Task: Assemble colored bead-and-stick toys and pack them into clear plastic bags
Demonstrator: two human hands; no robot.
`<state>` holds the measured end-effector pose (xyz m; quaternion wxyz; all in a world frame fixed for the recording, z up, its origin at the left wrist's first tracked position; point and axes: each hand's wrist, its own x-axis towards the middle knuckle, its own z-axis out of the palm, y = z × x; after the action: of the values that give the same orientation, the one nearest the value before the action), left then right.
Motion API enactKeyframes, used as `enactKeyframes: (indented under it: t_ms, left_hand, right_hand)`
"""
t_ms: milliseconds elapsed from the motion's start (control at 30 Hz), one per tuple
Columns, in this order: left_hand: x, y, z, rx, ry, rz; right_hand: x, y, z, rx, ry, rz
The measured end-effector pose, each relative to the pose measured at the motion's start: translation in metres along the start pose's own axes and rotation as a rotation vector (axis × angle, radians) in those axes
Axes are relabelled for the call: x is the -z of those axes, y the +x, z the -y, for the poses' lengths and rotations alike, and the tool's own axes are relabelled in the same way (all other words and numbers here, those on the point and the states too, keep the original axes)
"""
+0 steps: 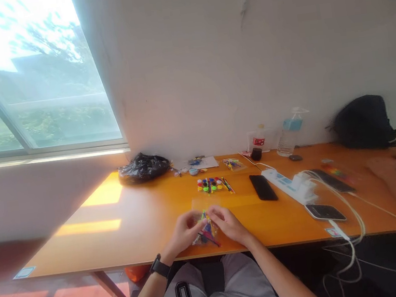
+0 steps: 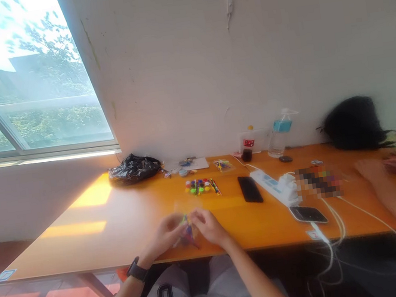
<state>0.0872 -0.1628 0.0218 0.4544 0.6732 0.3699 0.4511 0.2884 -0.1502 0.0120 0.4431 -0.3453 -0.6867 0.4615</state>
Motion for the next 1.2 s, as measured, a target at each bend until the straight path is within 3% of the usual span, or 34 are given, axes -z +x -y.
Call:
enactKeyframes:
  t_ms: [267,567,1000,1200]
  left_hand:
    - [0.0,0.002,0.008,0.04,0.032,-0.071]
    - [0.001,0.002,0.012,0.037,0.061,0.014]
    - [0.001,0.004,0.013,0.007,0.04,-0.133]
    - [0.002,0.006,0.02,-0.007,0.0,-0.145]
  right_hand:
    - [0.0,-0.006,0.003,-0.057,-0.093,0.033]
    - [0.002,0.0,-0.001,-0.056,-0.039,-0.149]
    - [0.001,-0.002,-0.004,-0.056,-0.028,-0.159]
    - [0.001,-0.002,0.002,-0.135,0.03,-0.205]
